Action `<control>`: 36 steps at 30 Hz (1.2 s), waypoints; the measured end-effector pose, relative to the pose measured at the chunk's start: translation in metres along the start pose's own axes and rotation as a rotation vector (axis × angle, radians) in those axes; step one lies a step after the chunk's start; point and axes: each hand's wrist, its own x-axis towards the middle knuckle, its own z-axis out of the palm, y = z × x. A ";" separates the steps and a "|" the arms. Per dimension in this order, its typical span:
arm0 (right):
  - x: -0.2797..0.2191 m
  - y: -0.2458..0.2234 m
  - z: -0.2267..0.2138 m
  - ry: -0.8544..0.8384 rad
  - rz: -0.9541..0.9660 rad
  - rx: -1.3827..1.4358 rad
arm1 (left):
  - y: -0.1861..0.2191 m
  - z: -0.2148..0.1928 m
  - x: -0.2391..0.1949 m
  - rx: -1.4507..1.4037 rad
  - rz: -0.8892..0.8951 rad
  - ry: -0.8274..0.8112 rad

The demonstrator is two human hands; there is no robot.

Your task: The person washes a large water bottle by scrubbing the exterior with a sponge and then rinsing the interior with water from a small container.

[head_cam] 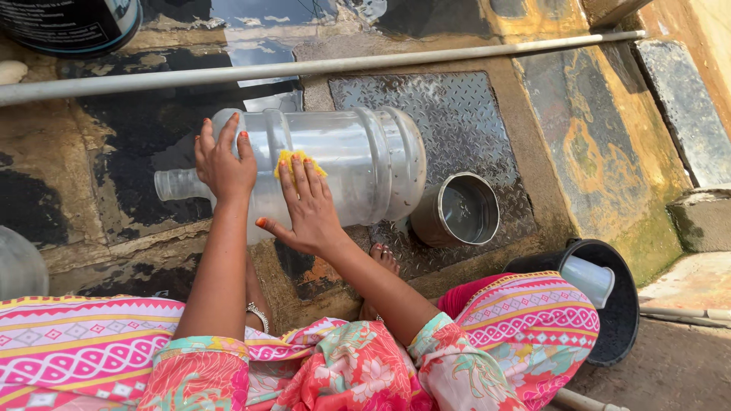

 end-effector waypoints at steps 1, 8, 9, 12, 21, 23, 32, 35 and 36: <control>0.008 0.003 0.001 -0.004 -0.009 0.013 | -0.002 0.000 -0.003 -0.010 -0.001 0.000; 0.108 0.089 0.001 -0.250 0.265 0.024 | 0.001 0.002 -0.004 0.008 0.013 0.033; 0.113 0.092 0.003 -0.291 0.309 0.025 | 0.002 0.003 -0.004 0.012 0.003 0.040; 0.102 0.081 0.015 -0.204 0.237 0.047 | 0.005 0.009 0.002 0.028 -0.047 0.041; -0.068 0.049 0.048 0.011 -0.207 -0.152 | 0.011 0.012 0.031 0.015 -0.132 -0.061; -0.068 0.054 0.046 -0.039 -0.282 -0.201 | 0.008 0.010 0.033 0.004 -0.143 -0.110; 0.127 0.042 0.019 -0.011 -0.024 0.108 | -0.015 0.003 0.060 -0.237 -0.317 -0.406; 0.133 0.011 0.023 0.037 -0.008 0.070 | -0.015 -0.001 0.068 -0.399 -0.444 -0.438; 0.117 -0.003 0.028 0.095 -0.017 0.076 | -0.014 -0.002 0.070 -0.426 -0.415 -0.468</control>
